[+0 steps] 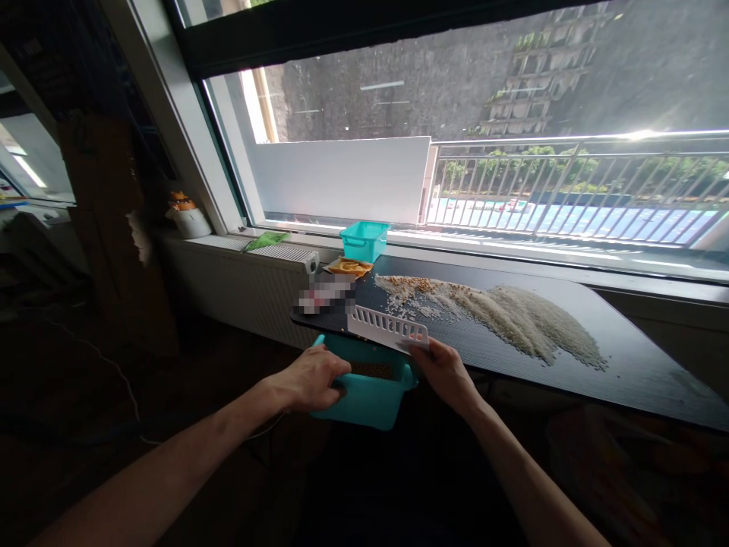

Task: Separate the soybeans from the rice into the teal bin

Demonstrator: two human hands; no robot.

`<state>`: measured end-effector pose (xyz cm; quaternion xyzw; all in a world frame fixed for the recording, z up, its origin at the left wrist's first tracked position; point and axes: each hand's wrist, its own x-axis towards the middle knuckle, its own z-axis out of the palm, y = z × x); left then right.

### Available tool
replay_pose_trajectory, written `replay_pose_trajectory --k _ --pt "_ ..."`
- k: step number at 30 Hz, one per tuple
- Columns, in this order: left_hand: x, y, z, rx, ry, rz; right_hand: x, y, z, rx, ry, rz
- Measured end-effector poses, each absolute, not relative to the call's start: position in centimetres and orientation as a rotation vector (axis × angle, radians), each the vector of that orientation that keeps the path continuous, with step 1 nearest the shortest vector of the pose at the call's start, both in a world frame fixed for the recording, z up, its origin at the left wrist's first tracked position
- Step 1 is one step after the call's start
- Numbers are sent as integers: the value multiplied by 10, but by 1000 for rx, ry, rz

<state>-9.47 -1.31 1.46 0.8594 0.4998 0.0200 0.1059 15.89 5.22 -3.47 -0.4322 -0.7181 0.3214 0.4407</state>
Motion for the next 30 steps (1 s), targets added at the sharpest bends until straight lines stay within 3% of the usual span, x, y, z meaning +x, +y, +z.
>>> replay_pose_trajectory --k 10,30 --pt "-99 -14 18 2511 1501 47 139 54 -42 -989 -1854 727" --pt "-31 -5 15 2555 1287 56 289 92 -28 -1543 -1471 181"
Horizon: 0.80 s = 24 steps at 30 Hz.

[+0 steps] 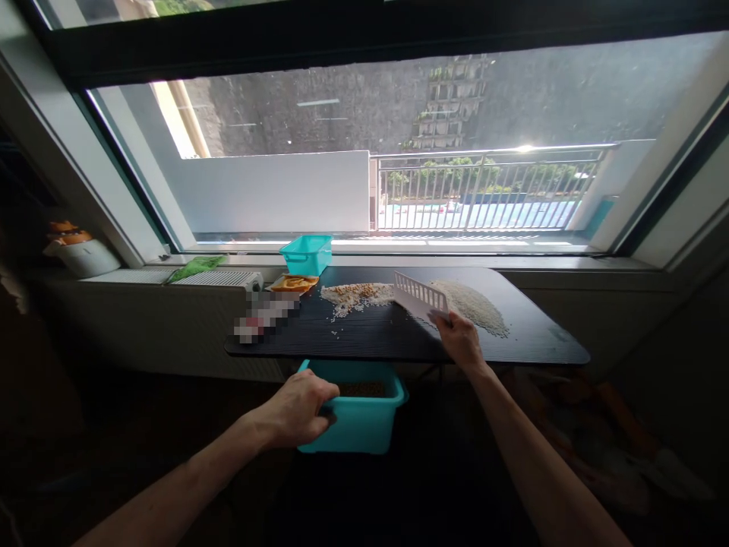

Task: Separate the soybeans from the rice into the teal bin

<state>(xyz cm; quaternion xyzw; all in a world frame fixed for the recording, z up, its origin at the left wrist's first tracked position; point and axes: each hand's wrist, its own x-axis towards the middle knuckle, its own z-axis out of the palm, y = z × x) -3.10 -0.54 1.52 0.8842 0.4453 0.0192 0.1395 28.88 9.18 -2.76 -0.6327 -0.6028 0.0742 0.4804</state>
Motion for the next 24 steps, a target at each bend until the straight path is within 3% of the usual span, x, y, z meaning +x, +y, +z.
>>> replay_pose_trajectory --k 24 --pt "-19 0 13 2569 1221 64 276 124 -22 -1341 -1505 497"
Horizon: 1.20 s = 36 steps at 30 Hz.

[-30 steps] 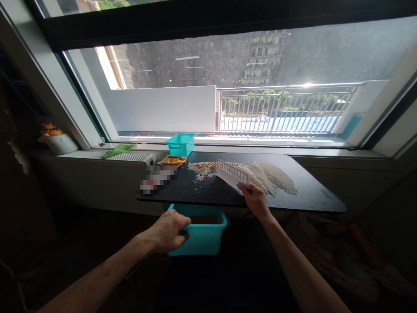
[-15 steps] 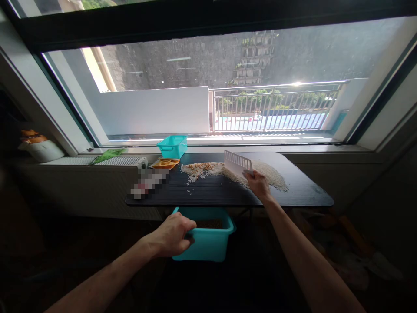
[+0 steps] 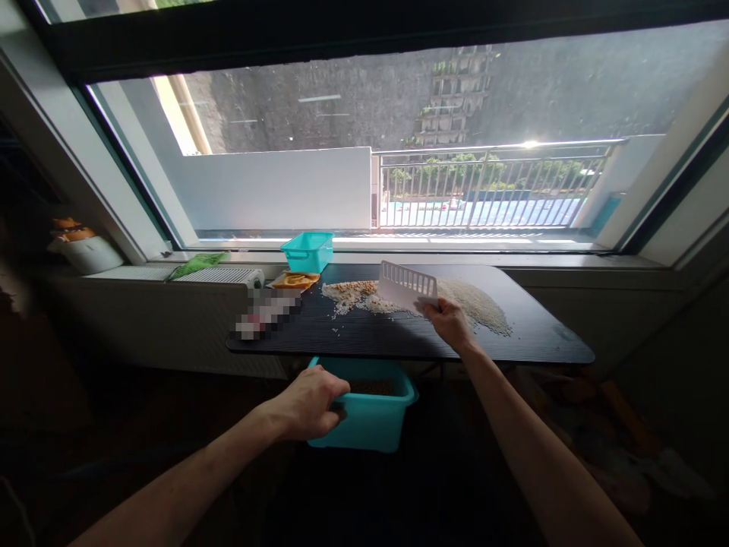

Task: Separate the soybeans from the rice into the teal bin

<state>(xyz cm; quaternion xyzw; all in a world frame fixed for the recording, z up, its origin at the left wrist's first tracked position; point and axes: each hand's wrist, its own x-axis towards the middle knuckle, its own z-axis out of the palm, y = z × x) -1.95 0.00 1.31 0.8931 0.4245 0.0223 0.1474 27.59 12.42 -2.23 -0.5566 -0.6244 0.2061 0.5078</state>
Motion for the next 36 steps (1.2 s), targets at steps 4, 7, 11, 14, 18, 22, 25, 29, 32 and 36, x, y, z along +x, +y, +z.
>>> replay_pose_trajectory --k 4,7,11,14,18,22,25,29,32,36 --pt "-19 0 14 2570 1214 53 276 126 -26 -1333 -1491 522" --pt "-19 0 13 2577 1214 56 276 122 -29 -1319 -1494 552" --pt "-19 0 14 2583 1219 59 284 110 -28 -1300 -1475 585" --pt "-18 0 14 2579 1222 57 294 103 -26 -1314 -1427 581" --pt "-17 0 16 2582 1210 66 301 98 -25 -1336 -1367 577" --pt "-17 0 15 2592 1200 71 297 95 -25 -1330 -1346 608" --pt "-17 0 15 2598 1201 70 292 92 -22 -1321 -1343 641" --pt "-16 -1 15 2600 1192 63 291 89 -18 -1323 -1320 666" --pt "-16 -1 16 2605 1176 65 291 87 -18 -1328 -1301 687" --pt "-15 0 15 2611 1160 71 289 85 -19 -1318 -1285 735"
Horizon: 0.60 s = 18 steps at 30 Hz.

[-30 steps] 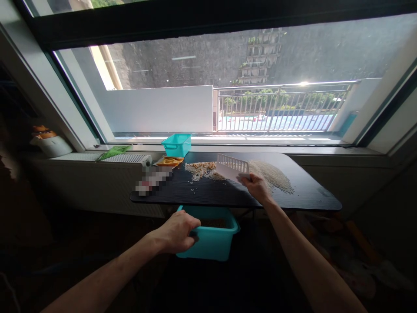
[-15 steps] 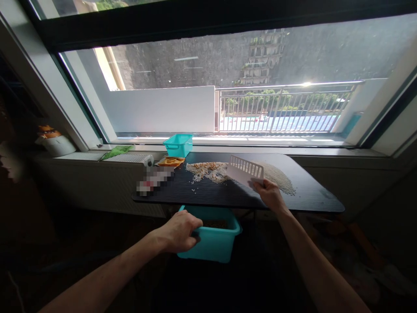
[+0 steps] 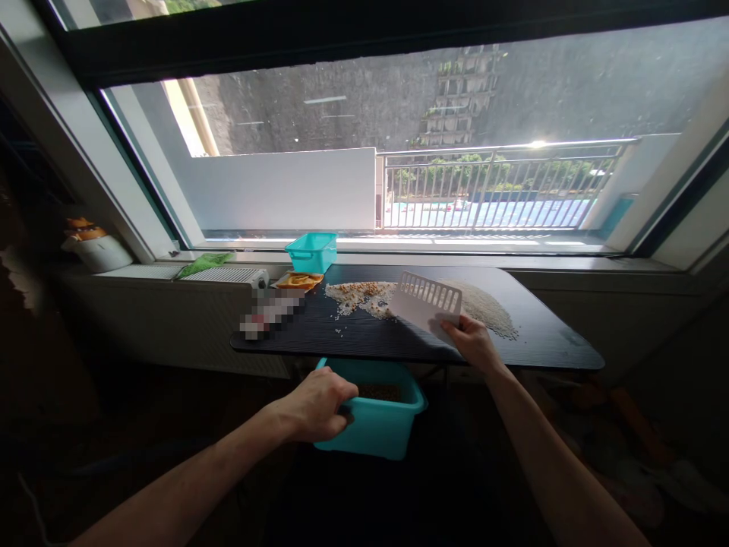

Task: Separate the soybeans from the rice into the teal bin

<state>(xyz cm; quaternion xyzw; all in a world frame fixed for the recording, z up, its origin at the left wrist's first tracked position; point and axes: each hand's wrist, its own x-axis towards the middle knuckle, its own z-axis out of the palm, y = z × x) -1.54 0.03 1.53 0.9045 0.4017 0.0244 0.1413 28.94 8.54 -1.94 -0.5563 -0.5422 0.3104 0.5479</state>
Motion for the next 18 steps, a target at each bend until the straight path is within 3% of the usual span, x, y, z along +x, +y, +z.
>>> replay_pose_trajectory --k 18 --pt "-14 -1 12 2629 1160 87 283 83 -20 -1279 -1187 859"
